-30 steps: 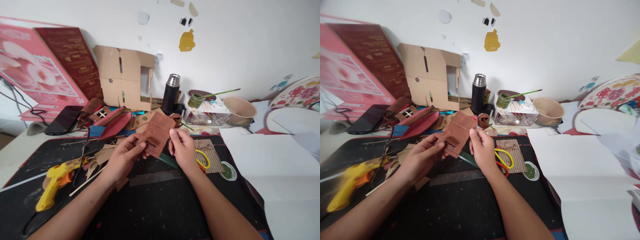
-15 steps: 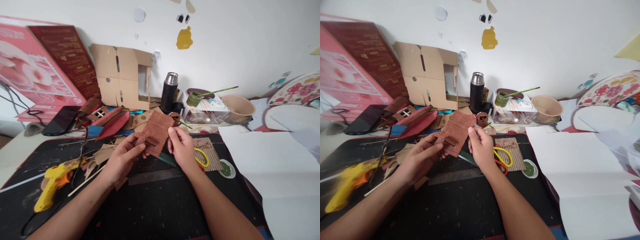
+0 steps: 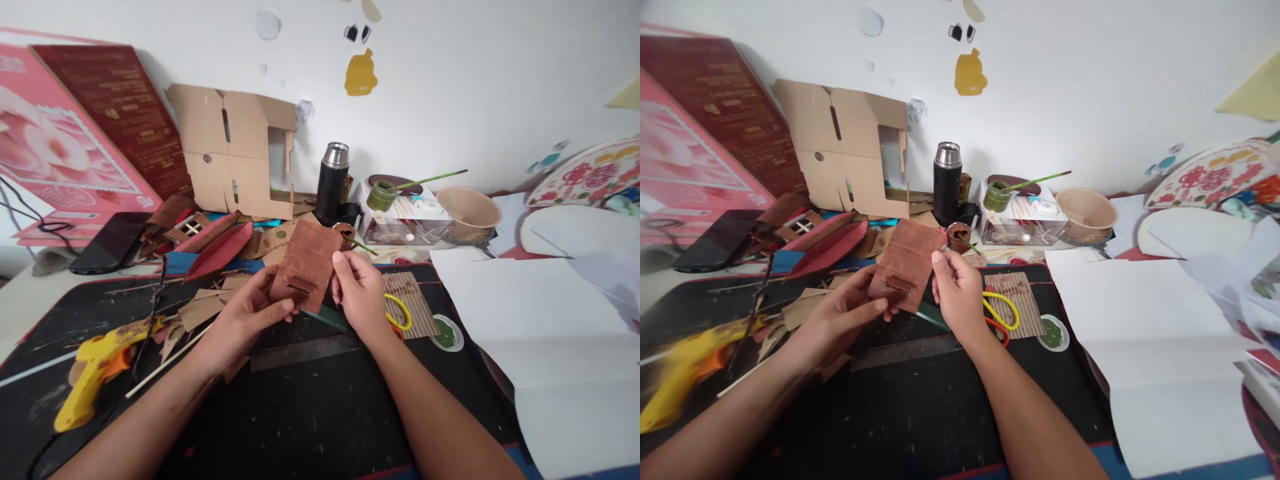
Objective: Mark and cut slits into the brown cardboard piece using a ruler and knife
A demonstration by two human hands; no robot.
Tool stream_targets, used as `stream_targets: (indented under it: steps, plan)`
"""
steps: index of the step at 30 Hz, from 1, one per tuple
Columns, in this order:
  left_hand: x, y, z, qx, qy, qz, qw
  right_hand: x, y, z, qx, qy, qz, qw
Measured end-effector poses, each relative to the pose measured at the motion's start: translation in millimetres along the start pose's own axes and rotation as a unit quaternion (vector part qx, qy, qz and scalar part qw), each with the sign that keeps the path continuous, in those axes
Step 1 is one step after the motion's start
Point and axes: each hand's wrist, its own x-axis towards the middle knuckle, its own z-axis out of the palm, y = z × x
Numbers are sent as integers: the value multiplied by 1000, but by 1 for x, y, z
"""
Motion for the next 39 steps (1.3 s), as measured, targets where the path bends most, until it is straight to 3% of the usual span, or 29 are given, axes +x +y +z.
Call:
stream_targets:
  steps: [7,13,18,25,39]
  plan:
    - [5,2,-10,58,146,29,987,3,0,-4,12,27,-7,1000]
    - [6,0,-12,161,125,67,977,2,0,-4,15,28,-6,999]
    - [4,0,-10,105,115,30,987,2,0,-2,24,29,-4,999]
    - [-1,2,-5,133,13,8,991,1,2,1,22,23,3,999]
    - [-1,-2,-2,144,21,-18,989,-2,2,4,19,-1,15,1000]
